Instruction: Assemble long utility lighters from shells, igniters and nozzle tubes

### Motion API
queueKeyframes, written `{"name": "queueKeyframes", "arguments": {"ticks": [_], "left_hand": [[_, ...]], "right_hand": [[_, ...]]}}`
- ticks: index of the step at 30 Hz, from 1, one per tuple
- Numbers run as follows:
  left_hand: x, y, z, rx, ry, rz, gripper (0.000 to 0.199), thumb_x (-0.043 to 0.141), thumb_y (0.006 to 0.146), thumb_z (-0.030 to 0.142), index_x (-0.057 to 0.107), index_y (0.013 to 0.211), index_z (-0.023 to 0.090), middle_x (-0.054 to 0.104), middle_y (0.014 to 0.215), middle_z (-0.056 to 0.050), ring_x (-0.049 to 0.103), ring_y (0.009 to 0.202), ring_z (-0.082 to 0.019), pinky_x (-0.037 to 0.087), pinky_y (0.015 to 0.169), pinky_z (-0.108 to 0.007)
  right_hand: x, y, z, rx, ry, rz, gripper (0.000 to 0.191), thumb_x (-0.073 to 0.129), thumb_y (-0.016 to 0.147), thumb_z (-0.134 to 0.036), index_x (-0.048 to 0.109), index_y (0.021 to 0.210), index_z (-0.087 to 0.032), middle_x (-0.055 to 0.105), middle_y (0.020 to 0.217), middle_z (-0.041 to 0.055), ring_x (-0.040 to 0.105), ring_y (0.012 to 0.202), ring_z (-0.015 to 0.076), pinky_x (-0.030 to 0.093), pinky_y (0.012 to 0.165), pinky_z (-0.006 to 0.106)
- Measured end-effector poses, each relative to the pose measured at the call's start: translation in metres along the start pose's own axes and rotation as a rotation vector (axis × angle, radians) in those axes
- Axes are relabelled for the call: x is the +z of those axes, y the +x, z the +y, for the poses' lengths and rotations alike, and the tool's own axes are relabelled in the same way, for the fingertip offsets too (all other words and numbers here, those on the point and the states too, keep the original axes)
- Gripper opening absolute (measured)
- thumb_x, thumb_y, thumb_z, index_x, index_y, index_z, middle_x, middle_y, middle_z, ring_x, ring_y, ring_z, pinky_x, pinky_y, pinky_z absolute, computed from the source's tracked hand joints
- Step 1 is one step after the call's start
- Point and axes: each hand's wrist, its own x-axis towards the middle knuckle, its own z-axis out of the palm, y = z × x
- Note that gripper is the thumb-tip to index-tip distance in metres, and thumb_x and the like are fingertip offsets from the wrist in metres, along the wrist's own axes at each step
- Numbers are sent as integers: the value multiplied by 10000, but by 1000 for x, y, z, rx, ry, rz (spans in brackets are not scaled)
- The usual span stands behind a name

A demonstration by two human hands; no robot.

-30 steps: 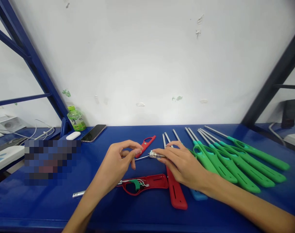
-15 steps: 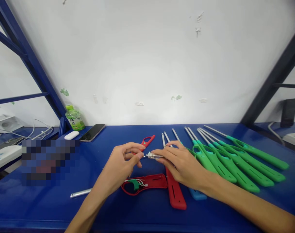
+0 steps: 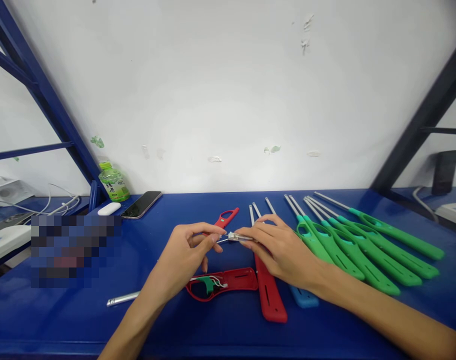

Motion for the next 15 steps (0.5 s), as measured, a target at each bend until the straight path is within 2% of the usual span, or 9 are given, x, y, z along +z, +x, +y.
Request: {"name": "queueKeyframes", "arguments": {"ticks": [5, 10, 15], "left_hand": [[3, 0, -2, 4, -20, -15, 348, 740, 835, 482, 757, 971, 162, 718, 713, -32, 518, 462, -98, 421, 447, -235], [7, -1, -2, 22, -88, -18, 362, 769, 810, 493, 722, 978, 176, 666, 711, -20, 630, 656, -169, 436, 439, -211], [9, -2, -1, 17, -165, -36, 341, 805, 783, 481, 652, 892, 196, 620, 717, 11, 604, 652, -148, 419, 423, -191]], "right_hand": [[1, -1, 1, -5, 10, -22, 237, 454, 1115, -192, 639, 1264, -191, 786, 1079, 45, 701, 897, 187, 447, 1010, 421], [2, -1, 1, -6, 13, -41, 267, 432, 1125, -217, 656, 1269, -191, 784, 1036, 56, 709, 893, 186, 471, 986, 415], [3, 0, 2, -16, 16, -41, 280, 420, 1127, -218, 657, 1272, -187, 782, 1019, 58, 707, 887, 186, 479, 976, 410]]}}
